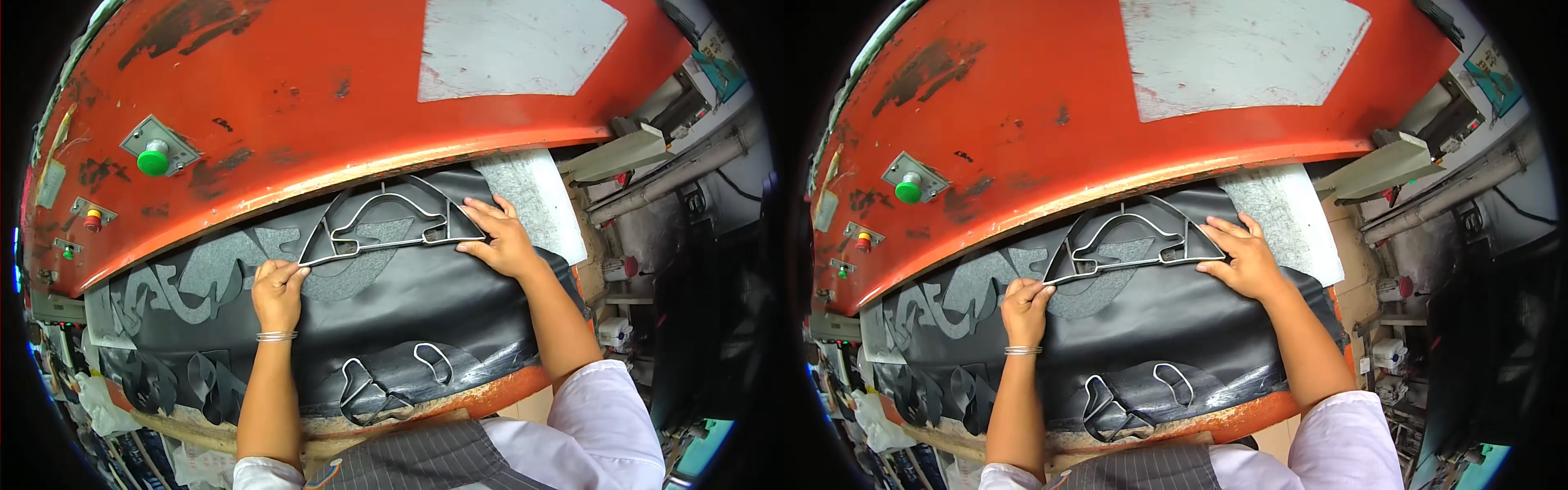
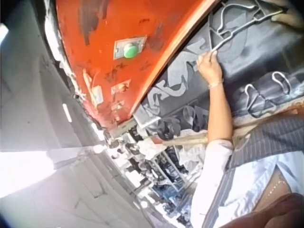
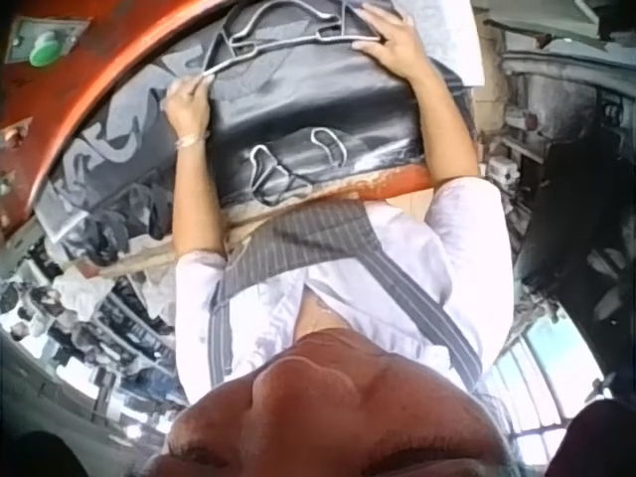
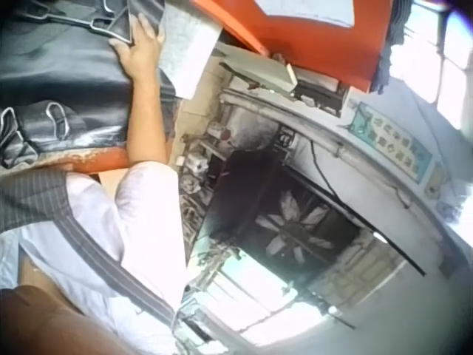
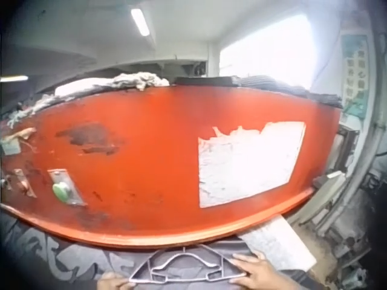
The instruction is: Cutting shoe components from a large sheet of black material using a hydraulic press and metal dies, then finishing with scissors.
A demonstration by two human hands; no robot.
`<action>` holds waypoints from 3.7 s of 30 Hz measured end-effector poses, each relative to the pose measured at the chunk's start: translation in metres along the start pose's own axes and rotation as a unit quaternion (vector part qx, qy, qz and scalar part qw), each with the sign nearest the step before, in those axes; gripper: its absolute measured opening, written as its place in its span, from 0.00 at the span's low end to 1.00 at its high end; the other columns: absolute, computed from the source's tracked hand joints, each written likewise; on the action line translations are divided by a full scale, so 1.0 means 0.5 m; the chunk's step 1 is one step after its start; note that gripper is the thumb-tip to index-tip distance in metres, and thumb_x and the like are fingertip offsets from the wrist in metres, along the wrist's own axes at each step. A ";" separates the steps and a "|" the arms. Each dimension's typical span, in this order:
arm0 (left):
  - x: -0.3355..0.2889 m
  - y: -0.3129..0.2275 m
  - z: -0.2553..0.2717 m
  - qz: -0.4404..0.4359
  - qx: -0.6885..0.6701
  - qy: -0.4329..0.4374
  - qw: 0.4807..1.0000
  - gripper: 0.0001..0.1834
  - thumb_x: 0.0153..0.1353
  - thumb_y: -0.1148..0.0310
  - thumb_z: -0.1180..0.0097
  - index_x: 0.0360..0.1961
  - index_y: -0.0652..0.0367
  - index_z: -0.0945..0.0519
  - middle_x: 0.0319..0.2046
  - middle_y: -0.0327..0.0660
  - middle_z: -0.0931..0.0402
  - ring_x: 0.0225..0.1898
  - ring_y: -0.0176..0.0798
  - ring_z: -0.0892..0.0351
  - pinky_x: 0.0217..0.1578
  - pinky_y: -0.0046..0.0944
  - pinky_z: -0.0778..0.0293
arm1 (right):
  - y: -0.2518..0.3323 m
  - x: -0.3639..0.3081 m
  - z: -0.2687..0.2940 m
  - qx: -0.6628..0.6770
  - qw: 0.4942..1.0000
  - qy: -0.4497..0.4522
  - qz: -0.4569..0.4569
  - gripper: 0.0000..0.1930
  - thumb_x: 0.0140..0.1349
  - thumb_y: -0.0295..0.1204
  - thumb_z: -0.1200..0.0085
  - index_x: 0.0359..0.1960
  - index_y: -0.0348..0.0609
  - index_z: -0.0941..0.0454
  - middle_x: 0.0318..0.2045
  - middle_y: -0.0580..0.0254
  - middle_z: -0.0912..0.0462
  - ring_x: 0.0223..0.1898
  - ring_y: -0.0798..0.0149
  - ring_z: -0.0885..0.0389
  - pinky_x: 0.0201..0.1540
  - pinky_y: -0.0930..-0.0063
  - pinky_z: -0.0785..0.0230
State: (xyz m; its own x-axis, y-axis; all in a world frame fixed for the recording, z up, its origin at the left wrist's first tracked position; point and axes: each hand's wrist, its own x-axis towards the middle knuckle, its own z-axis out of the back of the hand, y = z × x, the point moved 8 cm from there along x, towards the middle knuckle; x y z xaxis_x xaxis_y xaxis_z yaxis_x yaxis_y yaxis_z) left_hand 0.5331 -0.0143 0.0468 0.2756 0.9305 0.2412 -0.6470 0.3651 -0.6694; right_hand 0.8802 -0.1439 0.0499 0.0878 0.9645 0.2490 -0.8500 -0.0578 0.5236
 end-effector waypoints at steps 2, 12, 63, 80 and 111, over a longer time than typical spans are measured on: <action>-0.007 0.002 -0.009 -0.018 -0.011 -0.009 1.000 0.07 0.48 0.72 0.31 0.30 0.61 0.14 0.29 0.41 0.22 0.35 0.43 0.24 0.39 0.39 0.30 | -0.011 -0.009 -0.007 -0.009 1.000 0.002 -0.002 0.32 0.50 0.45 0.33 0.56 0.46 0.24 0.59 0.52 0.25 0.62 0.48 0.31 0.70 0.51 0.54; -0.029 0.100 0.129 0.107 -0.214 -0.016 0.971 0.19 0.57 0.70 0.36 0.51 0.58 0.20 0.38 0.42 0.19 0.42 0.34 0.21 0.45 0.34 0.25 | 0.107 -0.030 0.069 -0.065 0.988 -0.121 -0.073 0.33 0.50 0.47 0.33 0.57 0.45 0.25 0.54 0.49 0.22 0.61 0.47 0.31 0.64 0.55 0.44; -0.501 0.264 0.461 0.269 0.257 -0.021 0.928 0.52 0.42 0.45 0.29 0.68 0.49 0.39 0.66 0.60 0.45 0.65 0.65 0.44 0.60 0.63 0.42 | 0.385 -0.112 -0.016 -0.218 0.976 0.019 0.000 0.40 0.46 0.49 0.31 0.61 0.50 0.31 0.61 0.40 0.33 0.62 0.42 0.34 0.61 0.52 0.40; -0.506 0.611 0.655 0.278 0.294 -0.158 0.901 0.23 0.49 0.68 0.42 0.50 0.53 0.24 0.44 0.49 0.22 0.49 0.55 0.26 0.51 0.50 0.29 | 0.297 -0.171 0.040 -0.219 0.957 -0.191 0.007 0.37 0.36 0.31 0.29 0.54 0.46 0.28 0.60 0.45 0.33 0.56 0.42 0.33 0.59 0.53 0.39; -0.345 0.395 0.732 -0.151 -0.494 -0.058 0.854 0.43 0.55 0.68 0.31 0.65 0.64 0.46 0.55 0.54 0.30 0.51 0.45 0.24 0.52 0.41 0.24 | 1.214 -0.078 -0.548 0.377 0.877 0.259 0.149 0.39 0.38 0.31 0.35 0.56 0.40 0.37 0.51 0.42 0.37 0.55 0.42 0.36 0.60 0.56 0.40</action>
State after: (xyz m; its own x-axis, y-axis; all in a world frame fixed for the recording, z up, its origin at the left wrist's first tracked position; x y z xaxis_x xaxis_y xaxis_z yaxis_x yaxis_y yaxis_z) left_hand 0.0974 -0.0924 0.1300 0.2135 0.8162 0.5368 0.3725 0.4400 -0.8171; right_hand 0.2185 -0.1459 0.1349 -0.4933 0.8540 0.1652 -0.1937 -0.2930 0.9363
